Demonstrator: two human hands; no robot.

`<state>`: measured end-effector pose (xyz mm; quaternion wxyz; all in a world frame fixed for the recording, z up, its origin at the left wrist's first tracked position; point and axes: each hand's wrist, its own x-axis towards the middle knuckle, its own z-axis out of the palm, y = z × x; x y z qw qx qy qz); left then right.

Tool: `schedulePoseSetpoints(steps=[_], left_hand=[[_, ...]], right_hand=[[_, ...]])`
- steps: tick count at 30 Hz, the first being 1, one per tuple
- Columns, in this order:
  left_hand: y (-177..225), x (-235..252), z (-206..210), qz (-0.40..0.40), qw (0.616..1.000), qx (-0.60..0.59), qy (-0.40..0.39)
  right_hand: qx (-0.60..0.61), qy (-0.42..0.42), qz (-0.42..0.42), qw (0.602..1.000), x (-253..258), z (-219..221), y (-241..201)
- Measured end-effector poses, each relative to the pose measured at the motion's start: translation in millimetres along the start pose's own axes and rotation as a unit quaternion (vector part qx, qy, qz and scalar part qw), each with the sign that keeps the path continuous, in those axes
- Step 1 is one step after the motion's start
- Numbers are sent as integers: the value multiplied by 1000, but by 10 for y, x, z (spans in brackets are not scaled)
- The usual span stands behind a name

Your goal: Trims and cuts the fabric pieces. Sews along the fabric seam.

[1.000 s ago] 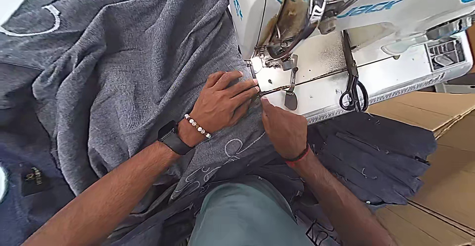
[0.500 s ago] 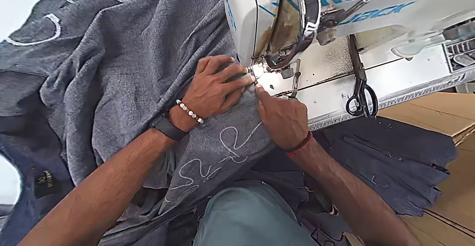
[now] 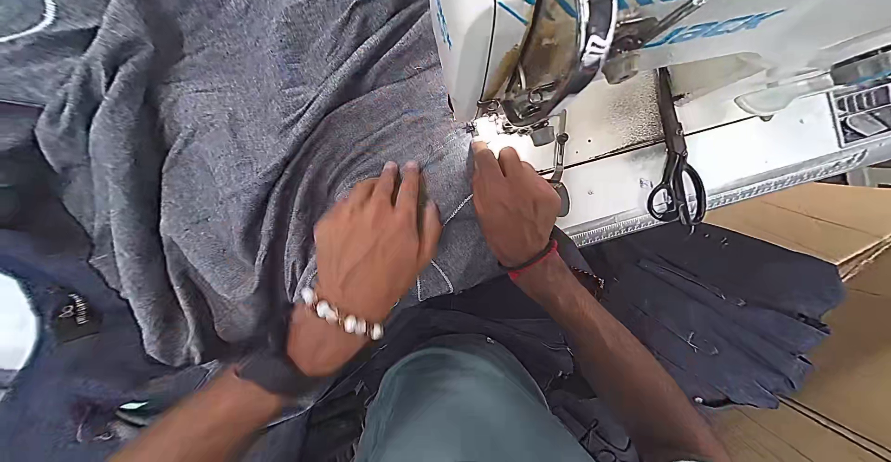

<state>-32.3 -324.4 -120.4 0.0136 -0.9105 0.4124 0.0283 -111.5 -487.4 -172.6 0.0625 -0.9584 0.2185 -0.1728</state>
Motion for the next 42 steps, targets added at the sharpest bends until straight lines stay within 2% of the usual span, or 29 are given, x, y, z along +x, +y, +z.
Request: schedulePoseSetpoints(steps=[1,2,4,7,9,11,12,14,16,19,22,26,28,31,32,34,35,37,39,40,42], left_hand=[[9,-183,145,-39,999,-14,-13],[-85,-274,310,-45,997,-54,-13],[-458,-224,539,13,997,-81,12],[-1010,113,447,130,990,-59,-19],[-1124,305,232,158,984,-57,-59],[-922,459,13,161,978,-116,-61],[-726,506,-30,157,974,-160,-23],[-316,543,28,148,959,-239,47],[-122,566,238,171,956,-225,76],[-91,526,388,188,966,-151,94],[-141,577,409,184,969,-142,82],[-283,694,469,202,970,-124,63],[-230,507,295,164,981,-93,56],[-70,-160,188,-30,992,-82,93],[-91,-373,225,-84,991,-72,77],[-353,-665,410,-107,991,-69,41],[-588,-738,495,-71,994,-67,39],[-1183,-681,537,47,997,-56,32],[-1663,-485,419,110,993,-24,-34],[-1751,-378,294,104,992,4,-77],[-1570,-151,-18,104,987,26,-116]], right_hand=[[3,-2,9,1000,7,-5,4],[8,-9,18,1000,16,-13,23],[33,-42,33,998,17,-71,69],[77,-89,69,991,32,-197,78],[101,-72,85,989,22,-193,73],[117,-55,93,987,-8,-162,72],[126,-46,88,987,-15,-140,74],[128,-32,68,989,-56,-114,61],[85,-17,34,996,-101,-102,46],[49,-37,10,998,-157,-123,33],[30,-74,20,997,-111,-159,11],[-5,-81,44,996,1,-134,-50],[-18,-69,44,996,35,-110,-76],[-9,-15,14,1000,-84,-39,-46],[-11,0,6,1000,-154,-20,-27],[-8,-3,2,1000,-259,-9,17],[-7,-11,2,1000,-313,-16,35],[-4,-32,3,999,-376,-37,31],[-3,-46,0,999,-438,-26,7],[-4,-48,-2,999,-458,-14,-5],[-8,-49,1,999,-457,5,-17]])
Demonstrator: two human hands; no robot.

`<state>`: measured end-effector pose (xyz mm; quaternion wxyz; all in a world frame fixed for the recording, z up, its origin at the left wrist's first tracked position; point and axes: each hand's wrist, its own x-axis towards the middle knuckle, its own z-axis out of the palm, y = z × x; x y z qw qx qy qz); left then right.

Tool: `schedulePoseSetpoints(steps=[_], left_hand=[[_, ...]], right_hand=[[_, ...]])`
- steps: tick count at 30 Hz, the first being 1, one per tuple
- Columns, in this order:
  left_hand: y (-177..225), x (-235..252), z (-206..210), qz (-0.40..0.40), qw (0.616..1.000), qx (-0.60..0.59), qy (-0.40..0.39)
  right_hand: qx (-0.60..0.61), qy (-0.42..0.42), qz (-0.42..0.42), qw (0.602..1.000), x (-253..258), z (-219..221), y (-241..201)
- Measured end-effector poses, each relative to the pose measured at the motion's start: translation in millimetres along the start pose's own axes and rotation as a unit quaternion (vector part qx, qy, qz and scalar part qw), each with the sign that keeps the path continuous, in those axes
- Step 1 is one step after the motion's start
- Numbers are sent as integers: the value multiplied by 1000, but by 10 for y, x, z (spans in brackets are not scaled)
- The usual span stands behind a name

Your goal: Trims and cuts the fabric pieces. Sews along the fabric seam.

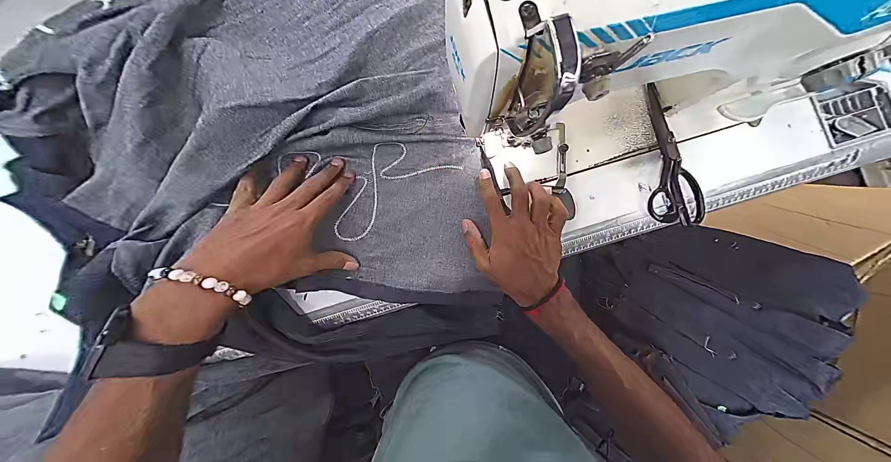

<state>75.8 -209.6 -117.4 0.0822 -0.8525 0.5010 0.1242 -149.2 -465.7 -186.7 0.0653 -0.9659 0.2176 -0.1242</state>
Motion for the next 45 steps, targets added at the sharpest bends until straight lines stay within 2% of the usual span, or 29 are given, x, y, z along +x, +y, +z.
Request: schedulePoseSetpoints(steps=[2,5,6,8,10,12,14,16,19,21,24,26,29,33,36,39,40,42,45], left_hand=[[422,231,-263,46,994,-85,60],[1090,702,-283,78,934,-295,187],[1232,840,-192,79,927,-299,211],[1369,1016,61,90,936,-233,247],[1330,1113,199,108,943,-162,270],[1252,1154,269,128,942,-147,272],[1142,1187,283,148,941,-148,267],[1077,1197,277,163,940,-153,259],[1040,1218,265,173,939,-154,255],[1000,1231,258,183,938,-154,250],[893,1282,240,214,933,-150,246],[804,1335,219,239,929,-147,241],[694,1402,198,269,924,-134,235],[682,1435,157,271,929,-107,229],[797,1416,164,249,933,-109,238],[1035,1284,163,190,948,-117,228],[1137,1219,168,161,956,-110,221],[1321,1100,191,107,969,-95,203],[1398,1026,242,72,972,-97,199]], right_hand=[[5,-12,-5,1000,10,-33,8],[100,21,-17,995,61,-149,122],[142,53,-15,988,106,-197,209],[161,88,1,983,199,-347,436],[134,58,30,989,314,-465,691],[120,-2,37,992,356,-486,899],[128,-18,3,992,401,-415,924],[135,-6,-24,991,439,-313,754],[135,63,-39,988,485,-157,437],[139,92,-84,983,461,-109,311],[129,74,-144,978,343,-66,235],[113,67,-149,980,276,-35,231],[93,80,-119,985,230,-11,215],[66,133,-69,987,200,19,163],[55,170,-52,983,190,27,158],[87,177,-15,980,185,-1,185],[90,165,15,982,198,-15,200],[99,90,83,988,293,-72,207],[130,13,80,988,501,-215,83]])
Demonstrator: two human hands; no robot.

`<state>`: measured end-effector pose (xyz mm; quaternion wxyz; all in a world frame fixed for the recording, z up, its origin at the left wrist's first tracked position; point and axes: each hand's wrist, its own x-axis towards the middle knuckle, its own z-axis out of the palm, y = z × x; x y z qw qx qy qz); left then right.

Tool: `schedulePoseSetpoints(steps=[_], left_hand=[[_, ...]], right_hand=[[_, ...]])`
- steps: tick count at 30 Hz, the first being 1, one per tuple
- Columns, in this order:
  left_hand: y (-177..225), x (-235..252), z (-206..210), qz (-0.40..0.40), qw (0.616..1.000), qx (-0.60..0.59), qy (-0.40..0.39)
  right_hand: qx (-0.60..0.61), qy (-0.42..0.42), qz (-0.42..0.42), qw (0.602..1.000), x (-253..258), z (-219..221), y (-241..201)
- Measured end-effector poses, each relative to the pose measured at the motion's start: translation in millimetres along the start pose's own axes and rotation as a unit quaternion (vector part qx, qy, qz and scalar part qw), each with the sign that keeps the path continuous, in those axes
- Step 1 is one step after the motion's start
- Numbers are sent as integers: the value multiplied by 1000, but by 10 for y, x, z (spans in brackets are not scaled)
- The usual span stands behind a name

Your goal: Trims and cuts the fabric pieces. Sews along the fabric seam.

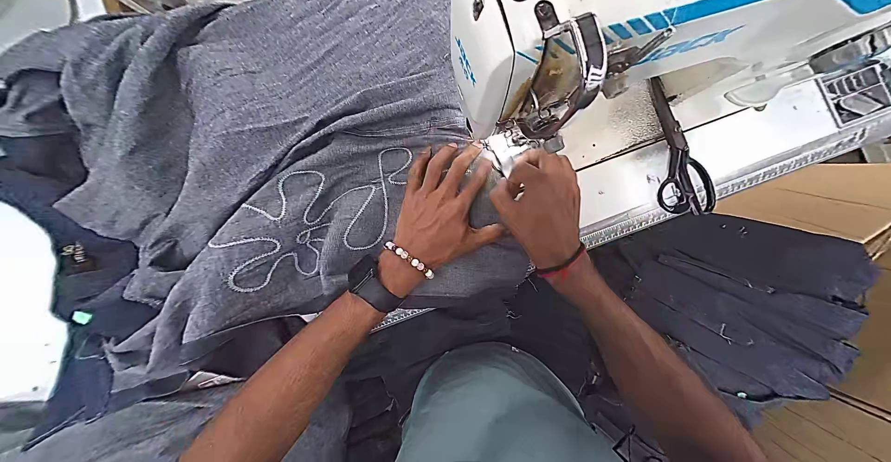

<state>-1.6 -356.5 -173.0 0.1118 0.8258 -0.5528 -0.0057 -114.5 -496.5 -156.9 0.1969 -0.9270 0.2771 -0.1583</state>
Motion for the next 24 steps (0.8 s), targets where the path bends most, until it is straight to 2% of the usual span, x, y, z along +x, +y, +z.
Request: schedulePoseSetpoints(steps=[3,5,8,10,13,16,19,24], left_hand=[[-68,-27,-8,23,999,-24,23],[-113,-34,-3,39,998,-30,24],[-103,-33,-19,31,999,-27,9],[-86,-21,1,24,999,-27,13],[-59,-9,5,15,999,-17,27],[-124,47,2,41,997,-2,61],[-177,48,12,70,995,6,65],[-211,22,6,60,998,-18,22]], right_hand=[[28,-34,-1,999,43,-99,-153],[98,-45,39,993,-91,-152,-144],[208,-109,124,964,-511,-145,-167],[280,-102,144,944,-733,-170,-206],[342,-65,147,926,-787,-205,-232],[316,-51,140,937,-643,-103,-177],[217,-71,134,964,-554,0,-168],[143,-131,127,973,-674,-129,-286]])
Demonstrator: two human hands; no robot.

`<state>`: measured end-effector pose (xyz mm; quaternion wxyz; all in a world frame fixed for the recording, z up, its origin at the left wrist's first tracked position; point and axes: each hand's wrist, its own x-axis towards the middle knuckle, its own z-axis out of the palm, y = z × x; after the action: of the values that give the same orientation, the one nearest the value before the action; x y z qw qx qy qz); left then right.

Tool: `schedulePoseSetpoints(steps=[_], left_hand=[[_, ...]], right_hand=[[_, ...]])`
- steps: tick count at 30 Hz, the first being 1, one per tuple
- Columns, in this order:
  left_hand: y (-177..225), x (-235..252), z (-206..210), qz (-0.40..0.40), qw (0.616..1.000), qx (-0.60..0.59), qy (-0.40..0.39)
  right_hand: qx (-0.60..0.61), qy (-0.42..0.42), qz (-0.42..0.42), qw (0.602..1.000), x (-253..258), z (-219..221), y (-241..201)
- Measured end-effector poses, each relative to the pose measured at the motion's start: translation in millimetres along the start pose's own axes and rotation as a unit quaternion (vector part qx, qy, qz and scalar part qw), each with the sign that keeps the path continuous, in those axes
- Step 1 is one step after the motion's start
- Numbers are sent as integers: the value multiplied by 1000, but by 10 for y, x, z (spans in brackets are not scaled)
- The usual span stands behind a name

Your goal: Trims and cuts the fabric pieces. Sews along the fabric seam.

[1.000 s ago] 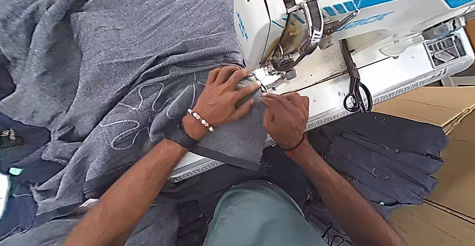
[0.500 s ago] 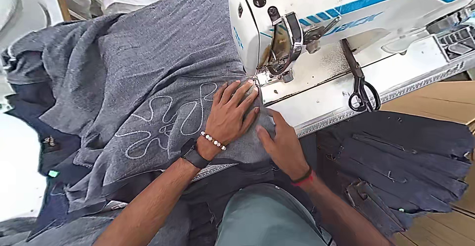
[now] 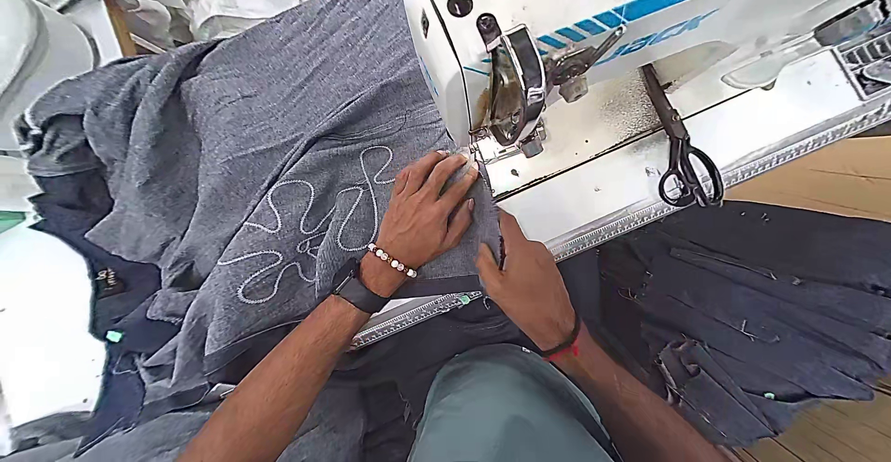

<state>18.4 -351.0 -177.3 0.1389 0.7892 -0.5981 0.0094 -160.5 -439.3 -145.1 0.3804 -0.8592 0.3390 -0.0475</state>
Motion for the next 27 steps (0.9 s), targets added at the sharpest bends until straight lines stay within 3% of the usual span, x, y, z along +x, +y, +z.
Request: schedulePoseSetpoints(steps=[5,18,27], left_hand=[[-51,21,-27,11,1000,-12,-11],[-135,47,-20,26,999,11,18],[-138,70,-75,34,999,22,20]], right_hand=[[79,-6,-6,997,-79,-137,3],[24,-5,19,1000,264,-146,9],[16,54,35,998,405,-55,-9]])
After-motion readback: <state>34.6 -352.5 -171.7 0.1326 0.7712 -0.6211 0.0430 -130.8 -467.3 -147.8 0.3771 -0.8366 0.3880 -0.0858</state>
